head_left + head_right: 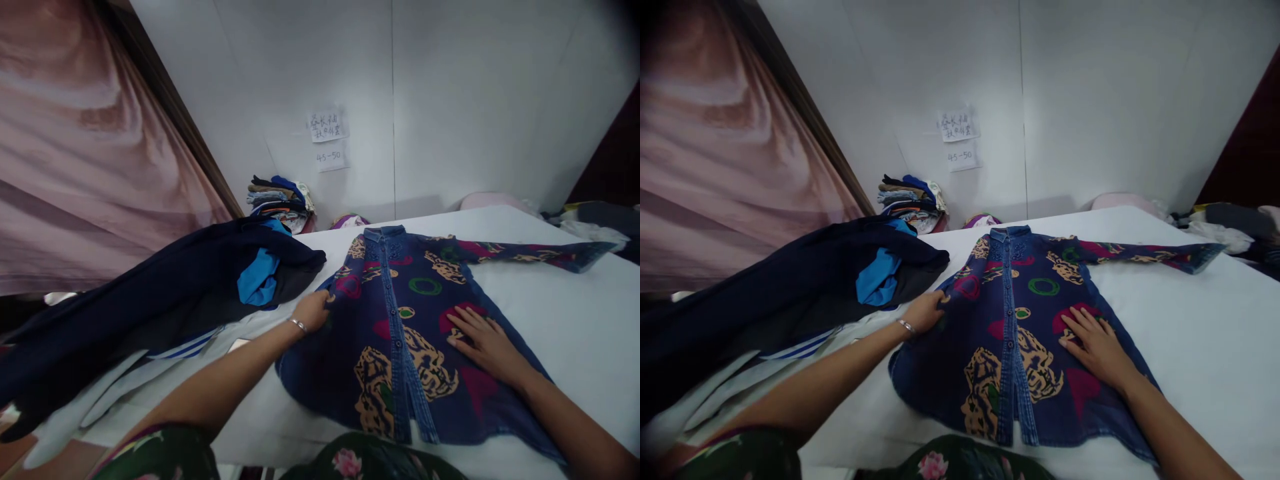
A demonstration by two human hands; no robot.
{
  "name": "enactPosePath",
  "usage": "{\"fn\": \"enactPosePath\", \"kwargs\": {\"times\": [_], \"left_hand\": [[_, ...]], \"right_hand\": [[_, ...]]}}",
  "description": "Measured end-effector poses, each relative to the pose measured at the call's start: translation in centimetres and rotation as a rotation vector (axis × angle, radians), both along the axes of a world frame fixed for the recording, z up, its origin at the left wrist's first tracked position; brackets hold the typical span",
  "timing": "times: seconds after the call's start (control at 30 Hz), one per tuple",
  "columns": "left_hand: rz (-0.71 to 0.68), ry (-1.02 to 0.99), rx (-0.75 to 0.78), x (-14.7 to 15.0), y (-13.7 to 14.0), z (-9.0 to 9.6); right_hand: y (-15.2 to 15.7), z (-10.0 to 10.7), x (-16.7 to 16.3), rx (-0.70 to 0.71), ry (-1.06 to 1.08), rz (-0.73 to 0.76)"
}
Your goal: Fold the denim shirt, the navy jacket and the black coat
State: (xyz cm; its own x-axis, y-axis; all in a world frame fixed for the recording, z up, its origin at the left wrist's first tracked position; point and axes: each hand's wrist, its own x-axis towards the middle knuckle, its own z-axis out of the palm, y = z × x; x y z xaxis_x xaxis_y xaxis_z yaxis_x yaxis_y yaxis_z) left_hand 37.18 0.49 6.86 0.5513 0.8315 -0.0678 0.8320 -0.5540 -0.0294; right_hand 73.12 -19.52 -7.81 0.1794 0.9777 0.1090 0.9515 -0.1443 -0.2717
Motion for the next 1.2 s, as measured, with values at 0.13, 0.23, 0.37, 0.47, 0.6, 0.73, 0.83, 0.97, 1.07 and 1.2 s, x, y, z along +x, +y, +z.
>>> {"fn": "enactPosePath", "kwargs": {"times": [0.13,0.23,0.37,0.47,0.6,0.73,0.83,0.97,1.07,1.2], "left_hand": [[0.12,0.069,0.453,-2.5,6.3,10.9],[0.295,-0.011,0.657,-3.8,10.5,17.0],[0.0,-0.116,0.737,-0.8,10.1,14.6],[-0.331,-0.058,0.511,2.7,6.8,6.5],[-0.371,-0.051,0.247,3.8,4.5,-3.9],[-0.03,-0.089,-0.012,1.7,6.1,-8.9],[-0.008,-0.136,-0.084,0.9,7.2,-9.6],[0.022,-0.149,-0.065,1.1,7.1,-9.0],[0.024,-0.166,0.014,0.9,6.7,-9.1],[0.027,-0.135,-0.023,0.2,6.7,-9.9]], "right_hand": [[0.0,0.0,0.0,0.002,-0.006,0.0],[0.0,0.0,0.0,-0.011,-0.005,-0.003],[0.0,0.2,-0.1,-0.023,-0.001,-0.007],[0.1,0.7,-0.4,-0.048,0.007,-0.005],[0.1,1.6,-0.9,-0.095,0.012,-0.01],[-0.4,2.1,-0.2,-0.11,0.017,-0.03],[-1.3,2.2,0.9,-0.126,0.035,-0.1],[-2.3,2.2,1.7,-0.123,0.084,-0.153],[-3.0,2.4,2.0,-0.137,0.078,-0.204],[-3.4,3.3,3.2,-0.108,0.207,-0.208]]}}
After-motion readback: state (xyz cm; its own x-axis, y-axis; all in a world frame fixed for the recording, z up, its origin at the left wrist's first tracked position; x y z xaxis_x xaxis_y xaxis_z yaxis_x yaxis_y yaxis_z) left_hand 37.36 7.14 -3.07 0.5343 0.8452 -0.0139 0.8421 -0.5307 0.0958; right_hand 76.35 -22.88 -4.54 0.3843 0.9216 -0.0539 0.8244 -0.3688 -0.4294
